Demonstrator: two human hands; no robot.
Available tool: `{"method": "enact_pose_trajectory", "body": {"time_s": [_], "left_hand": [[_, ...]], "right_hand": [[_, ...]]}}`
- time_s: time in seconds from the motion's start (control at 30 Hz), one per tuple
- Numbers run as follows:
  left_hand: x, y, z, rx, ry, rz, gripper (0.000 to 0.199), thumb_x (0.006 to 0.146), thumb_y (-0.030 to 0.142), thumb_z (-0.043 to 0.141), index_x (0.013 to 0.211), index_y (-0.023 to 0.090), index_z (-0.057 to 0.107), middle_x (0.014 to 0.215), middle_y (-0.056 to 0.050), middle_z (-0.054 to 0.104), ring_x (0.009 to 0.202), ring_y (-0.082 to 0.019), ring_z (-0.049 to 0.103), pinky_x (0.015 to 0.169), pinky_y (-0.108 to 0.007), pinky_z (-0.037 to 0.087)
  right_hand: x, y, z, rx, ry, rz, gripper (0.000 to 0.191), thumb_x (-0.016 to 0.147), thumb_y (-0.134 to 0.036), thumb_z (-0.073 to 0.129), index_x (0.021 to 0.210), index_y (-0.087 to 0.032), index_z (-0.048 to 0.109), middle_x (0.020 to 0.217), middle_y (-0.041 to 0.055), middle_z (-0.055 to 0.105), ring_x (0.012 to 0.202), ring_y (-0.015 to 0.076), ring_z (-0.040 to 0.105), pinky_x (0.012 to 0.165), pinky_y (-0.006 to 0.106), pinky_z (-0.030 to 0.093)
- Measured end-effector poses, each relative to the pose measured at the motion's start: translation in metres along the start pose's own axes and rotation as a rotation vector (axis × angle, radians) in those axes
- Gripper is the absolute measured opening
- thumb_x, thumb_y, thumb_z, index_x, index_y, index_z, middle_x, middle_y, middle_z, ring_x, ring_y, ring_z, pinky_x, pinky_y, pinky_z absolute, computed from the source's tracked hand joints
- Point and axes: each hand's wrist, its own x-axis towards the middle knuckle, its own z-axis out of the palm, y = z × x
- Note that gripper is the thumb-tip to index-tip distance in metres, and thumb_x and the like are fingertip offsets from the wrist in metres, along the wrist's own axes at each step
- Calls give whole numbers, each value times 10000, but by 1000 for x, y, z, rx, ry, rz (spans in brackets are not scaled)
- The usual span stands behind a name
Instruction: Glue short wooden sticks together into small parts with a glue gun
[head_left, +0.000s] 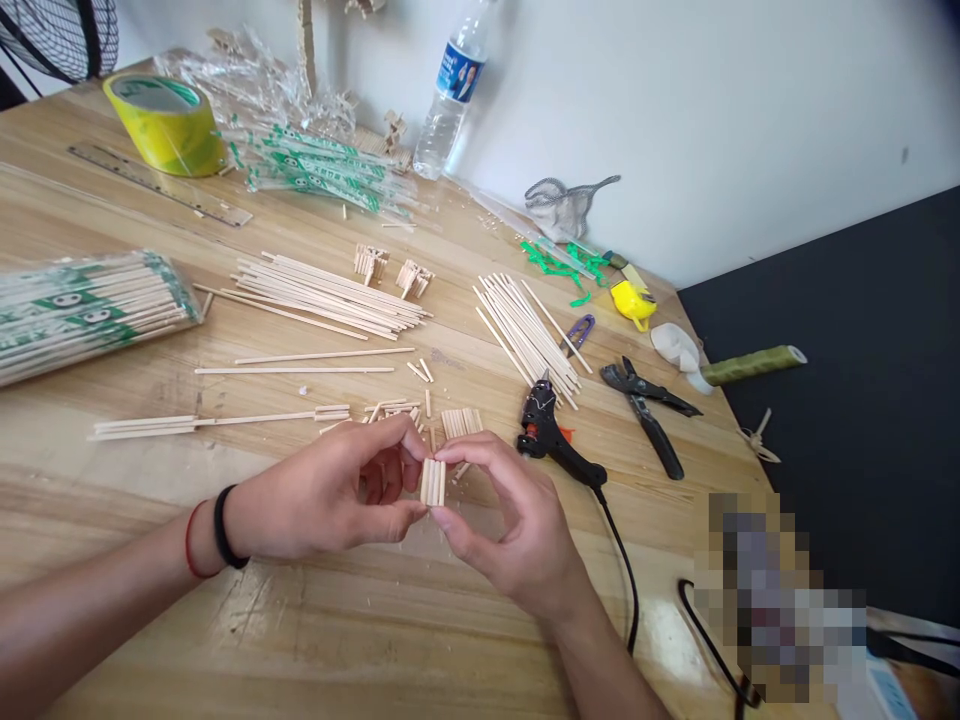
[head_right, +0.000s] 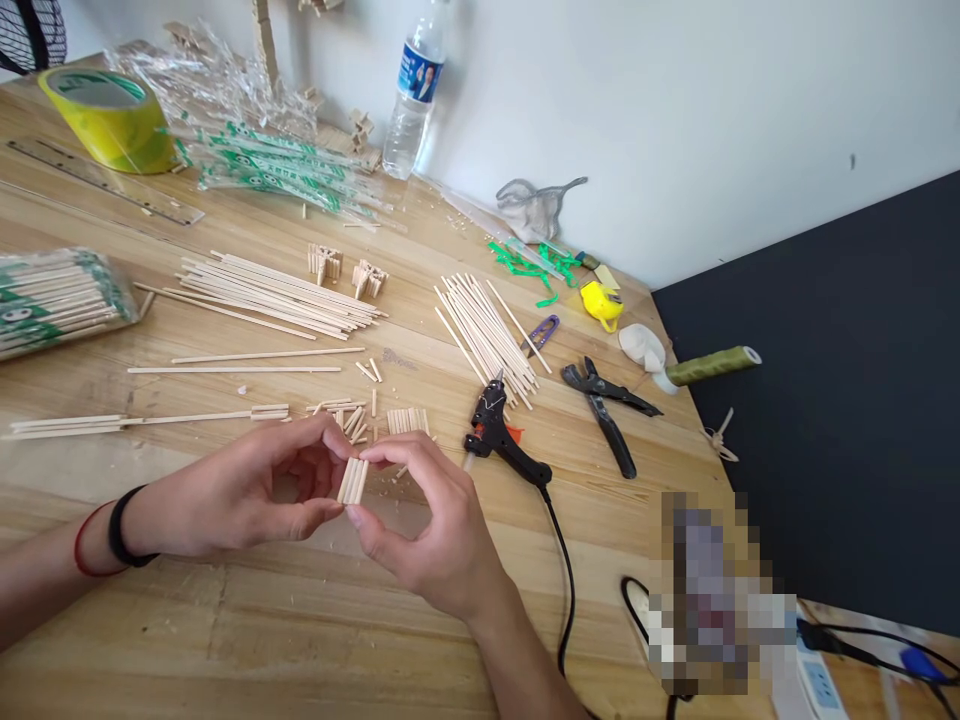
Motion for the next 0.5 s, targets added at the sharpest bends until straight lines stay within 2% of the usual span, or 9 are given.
{"method": "enact_pose_trajectory", "body": {"time_s": [0.27,0.5], "left_hand": [[-1,-1,0,0,-19,-1,222,948,323,680,1035,175,539,735,54,561,639,-114,511,592,-248,437],[-2,-1,0,51,11,25,194,950,274,673,1061,188,539,778,52,570,652,-108,524,601,-239,441]], "right_hand": [[0,1,1,-18,36,-18,338,818,-138,752,1128,-238,660,1019,16,703,938,187,677,848,316,549],[0,1,0,-29,44,-36,351,839,-133,777,1154,-243,666,1027,21,714,938,193,677,850,325,550]]}}
